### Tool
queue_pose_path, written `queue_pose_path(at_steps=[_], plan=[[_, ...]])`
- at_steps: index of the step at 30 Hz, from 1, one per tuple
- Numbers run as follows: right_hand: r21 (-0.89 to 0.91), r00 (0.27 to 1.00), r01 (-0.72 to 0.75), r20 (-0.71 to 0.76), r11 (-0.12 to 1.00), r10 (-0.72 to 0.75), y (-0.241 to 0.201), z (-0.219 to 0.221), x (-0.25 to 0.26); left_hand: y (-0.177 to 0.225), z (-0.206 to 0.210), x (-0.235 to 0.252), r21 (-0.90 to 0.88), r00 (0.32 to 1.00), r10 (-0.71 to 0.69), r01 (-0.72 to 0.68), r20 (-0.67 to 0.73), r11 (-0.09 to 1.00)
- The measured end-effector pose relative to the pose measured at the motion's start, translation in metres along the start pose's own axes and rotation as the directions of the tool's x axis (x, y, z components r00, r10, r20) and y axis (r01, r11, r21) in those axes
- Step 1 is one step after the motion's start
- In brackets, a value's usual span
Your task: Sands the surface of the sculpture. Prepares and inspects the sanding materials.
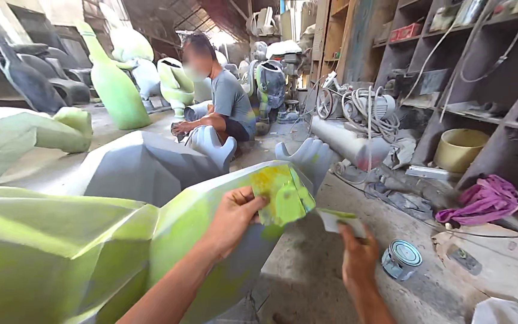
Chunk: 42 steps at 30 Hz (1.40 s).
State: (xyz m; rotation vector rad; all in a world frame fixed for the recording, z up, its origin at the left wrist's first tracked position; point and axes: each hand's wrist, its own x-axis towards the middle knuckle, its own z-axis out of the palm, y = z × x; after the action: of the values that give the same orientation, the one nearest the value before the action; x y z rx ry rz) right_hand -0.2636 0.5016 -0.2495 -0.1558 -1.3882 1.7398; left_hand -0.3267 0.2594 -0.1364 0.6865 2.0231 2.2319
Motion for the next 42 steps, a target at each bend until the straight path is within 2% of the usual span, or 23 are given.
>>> queue_pose_path(at_steps=[2,4,8,10,13,16,18,20,23,25,26,27,29,30,31,33,35,36,39,40,42], plan=[[0.134,1.000,-0.019,-0.013,0.991,0.021,-0.033,-0.007,0.015,-0.015,0.009,-0.004,-0.030,0.999,-0.020,0.021,0.043,0.999],[0.151,0.999,0.039,0.021,0.988,-0.043,-0.052,-0.003,0.010,-0.026,0.022,-0.004,-0.096,0.997,-0.035,0.042,0.076,0.995],[-0.121,0.960,0.258,0.140,0.958,-0.241,-0.058,-0.008,-0.006,-0.031,0.044,-0.005,-0.237,0.991,-0.060,0.088,0.123,0.968],[-0.262,0.929,0.320,0.274,0.910,-0.248,-0.062,-0.019,-0.006,-0.031,0.046,-0.007,-0.265,0.985,-0.074,0.113,0.154,0.958],[-0.536,0.878,0.411,0.449,0.737,-0.163,-0.076,-0.034,-0.003,-0.028,0.045,-0.006,-0.248,0.982,-0.073,0.116,0.176,0.962],[-0.690,0.838,0.473,0.545,0.548,-0.037,-0.096,-0.041,-0.007,-0.027,0.047,-0.007,-0.215,0.971,-0.079,0.128,0.226,0.968],[-0.734,0.830,0.463,0.556,0.497,0.048,-0.096,-0.041,-0.006,-0.027,0.048,-0.010,-0.215,0.965,-0.084,0.139,0.249,0.967],[-0.737,0.800,0.438,0.581,0.515,0.151,-0.085,-0.052,-0.006,-0.025,0.053,-0.009,-0.246,0.959,-0.078,0.148,0.274,0.958],[-0.731,0.604,0.335,0.651,0.595,0.459,-0.068,-0.072,-0.032,-0.016,0.058,-0.004,-0.319,0.962,-0.054,0.141,0.268,0.937],[-0.722,0.398,0.166,0.672,0.672,0.624,-0.050,-0.075,-0.068,-0.009,0.061,-0.001,-0.372,0.971,-0.040,0.128,0.236,0.919],[-0.726,0.323,0.092,0.670,0.682,0.669,-0.041,-0.075,-0.087,-0.006,0.064,0.001,-0.396,0.976,-0.033,0.118,0.214,0.911],[-0.706,0.303,0.049,0.684,0.706,0.663,-0.032,-0.073,-0.105,-0.003,0.067,0.003,-0.413,0.981,-0.030,0.109,0.192,0.904],[-0.593,0.375,0.020,0.751,0.805,0.544,-0.015,-0.064,-0.129,0.002,0.074,0.006,-0.440,0.985,-0.021,0.095,0.169,0.893],[-0.529,0.399,0.077,0.793,0.845,0.460,-0.008,-0.057,-0.137,0.004,0.078,0.007,-0.446,0.987,-0.014,0.086,0.163,0.891],[-0.471,0.380,0.178,0.843,0.864,0.381,-0.001,-0.047,-0.142,0.006,0.082,0.006,-0.442,0.988,-0.009,0.078,0.156,0.894],[-0.427,0.226,0.339,0.902,0.838,0.368,0.010,-0.026,-0.152,0.006,0.089,0.004,-0.398,0.987,0.004,0.061,0.160,0.915],[-0.458,0.046,0.423,0.872,0.782,0.487,0.018,-0.005,-0.167,0.006,0.092,0.001,-0.317,0.985,0.021,0.036,0.173,0.948],[-0.460,-0.012,0.451,0.854,0.765,0.521,0.025,0.002,-0.174,0.005,0.092,0.000,-0.288,0.984,0.029,0.024,0.178,0.957],[-0.481,-0.121,0.394,0.818,0.784,0.563,0.038,0.008,-0.186,0.007,0.090,-0.007,-0.284,0.981,0.018,0.038,0.191,0.958],[-0.484,-0.134,0.390,0.812,0.784,0.568,0.042,0.009,-0.187,0.009,0.089,-0.009,-0.301,0.982,0.006,0.052,0.190,0.952],[-0.492,-0.105,0.400,0.813,0.773,0.573,0.051,0.006,-0.189,0.013,0.088,-0.015,-0.327,0.983,-0.030,0.088,0.179,0.941]])
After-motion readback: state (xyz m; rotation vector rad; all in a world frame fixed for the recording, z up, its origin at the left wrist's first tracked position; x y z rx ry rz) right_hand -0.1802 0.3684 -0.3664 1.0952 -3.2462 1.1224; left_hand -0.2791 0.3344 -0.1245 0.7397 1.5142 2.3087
